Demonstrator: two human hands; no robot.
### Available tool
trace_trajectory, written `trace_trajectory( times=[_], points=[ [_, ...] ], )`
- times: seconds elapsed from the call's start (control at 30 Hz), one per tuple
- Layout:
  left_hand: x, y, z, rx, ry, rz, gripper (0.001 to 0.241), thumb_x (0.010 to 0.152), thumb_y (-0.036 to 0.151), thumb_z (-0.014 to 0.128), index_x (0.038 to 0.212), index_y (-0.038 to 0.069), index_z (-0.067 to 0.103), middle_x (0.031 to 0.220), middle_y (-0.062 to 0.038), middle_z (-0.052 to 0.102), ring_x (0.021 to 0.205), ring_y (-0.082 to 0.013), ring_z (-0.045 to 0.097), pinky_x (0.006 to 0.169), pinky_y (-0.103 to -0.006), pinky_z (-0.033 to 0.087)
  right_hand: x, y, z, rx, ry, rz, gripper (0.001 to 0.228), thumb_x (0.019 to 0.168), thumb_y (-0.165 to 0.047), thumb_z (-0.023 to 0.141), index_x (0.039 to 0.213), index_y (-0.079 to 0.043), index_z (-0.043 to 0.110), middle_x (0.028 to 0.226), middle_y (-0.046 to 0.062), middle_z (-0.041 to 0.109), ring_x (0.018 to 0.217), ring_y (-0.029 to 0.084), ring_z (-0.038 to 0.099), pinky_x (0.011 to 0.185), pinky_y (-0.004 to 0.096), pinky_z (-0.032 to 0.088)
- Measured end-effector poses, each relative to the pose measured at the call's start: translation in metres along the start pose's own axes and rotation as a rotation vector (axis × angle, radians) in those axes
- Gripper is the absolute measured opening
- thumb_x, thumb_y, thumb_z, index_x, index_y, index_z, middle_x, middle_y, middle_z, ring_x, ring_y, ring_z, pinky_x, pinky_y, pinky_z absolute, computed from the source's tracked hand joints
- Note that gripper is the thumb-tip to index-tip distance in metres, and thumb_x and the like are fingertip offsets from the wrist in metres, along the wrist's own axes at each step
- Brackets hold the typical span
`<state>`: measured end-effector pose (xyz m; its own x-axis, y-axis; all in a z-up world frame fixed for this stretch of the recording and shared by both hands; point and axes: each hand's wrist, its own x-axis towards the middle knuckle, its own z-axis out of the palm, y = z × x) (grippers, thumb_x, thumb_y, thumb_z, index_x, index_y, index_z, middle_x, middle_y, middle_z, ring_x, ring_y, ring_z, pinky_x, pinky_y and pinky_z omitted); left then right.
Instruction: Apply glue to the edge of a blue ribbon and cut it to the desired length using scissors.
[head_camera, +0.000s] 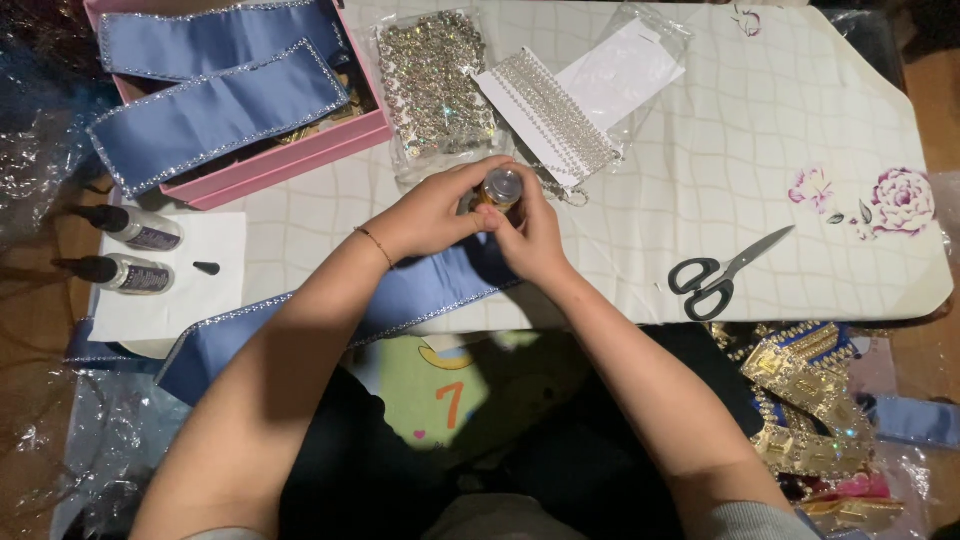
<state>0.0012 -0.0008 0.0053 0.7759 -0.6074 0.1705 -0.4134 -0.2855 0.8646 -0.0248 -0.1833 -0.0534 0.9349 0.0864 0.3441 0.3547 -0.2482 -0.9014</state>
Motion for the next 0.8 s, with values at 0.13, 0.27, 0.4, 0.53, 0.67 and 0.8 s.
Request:
trace_trajectory(
  times=[0.13,0.27,0.4,0.53,0.67,0.8],
  points=[
    [0.002,-0.001,-0.001,-0.01,-0.009,-0.012,0.074,0.09,0.026,0.078,0.154,0.013,0.044,0.139,-0.024,0.06,0.134,-0.0439,0.053,0.113,-0.0543,0.04,0.0,0.004,0.002,0.0,0.005,-0.002,0.05,0.093,-0.022,0.079,0.134,-0.015,0.051,0.114,0.018,0.07,0.111,0.032,0.068,0.1,0.049,0.05],
    [0.002,-0.003,0.001,-0.018,0.008,0.008,0.074,0.09,0.026,0.079,0.154,0.012,0.045,0.141,-0.024,0.058,0.135,-0.0446,0.051,0.114,-0.0541,0.039,0.002,0.002,0.001,0.009,0.005,-0.022,0.051,0.094,-0.022,0.079,0.135,-0.015,0.05,0.114,0.017,0.068,0.11,0.031,0.066,0.1,0.048,0.05],
    [0.003,-0.012,0.006,-0.032,0.035,0.044,0.074,0.09,0.025,0.079,0.154,0.013,0.044,0.144,-0.023,0.057,0.138,-0.0435,0.049,0.116,-0.0531,0.037,0.002,0.002,0.001,0.042,0.004,-0.039,0.049,0.095,-0.021,0.077,0.135,-0.013,0.05,0.115,0.018,0.066,0.111,0.027,0.064,0.102,0.047,0.048],
    [0.0,-0.01,0.004,-0.014,0.024,0.028,0.077,0.089,0.028,0.08,0.155,0.013,0.043,0.146,-0.023,0.055,0.139,-0.0426,0.048,0.117,-0.0529,0.036,0.001,0.003,0.002,0.063,-0.005,-0.042,0.05,0.095,-0.02,0.077,0.136,-0.014,0.05,0.115,0.015,0.066,0.11,0.025,0.063,0.102,0.046,0.048],
    [-0.002,-0.01,0.006,0.008,0.039,0.043,0.076,0.09,0.029,0.079,0.155,0.013,0.044,0.145,-0.023,0.055,0.139,-0.0424,0.048,0.117,-0.0525,0.036,-0.001,0.001,0.001,0.055,-0.006,-0.058,0.049,0.095,-0.02,0.077,0.136,-0.013,0.05,0.114,0.016,0.065,0.11,0.028,0.064,0.102,0.047,0.048],
    [0.003,-0.014,0.008,0.003,0.06,0.08,0.073,0.09,0.027,0.08,0.153,0.013,0.047,0.144,-0.021,0.057,0.138,-0.0421,0.05,0.116,-0.0519,0.037,0.001,-0.003,-0.001,0.045,0.003,-0.063,0.047,0.096,-0.019,0.076,0.135,-0.012,0.05,0.114,0.015,0.066,0.108,0.026,0.063,0.102,0.047,0.048]
  ],
)
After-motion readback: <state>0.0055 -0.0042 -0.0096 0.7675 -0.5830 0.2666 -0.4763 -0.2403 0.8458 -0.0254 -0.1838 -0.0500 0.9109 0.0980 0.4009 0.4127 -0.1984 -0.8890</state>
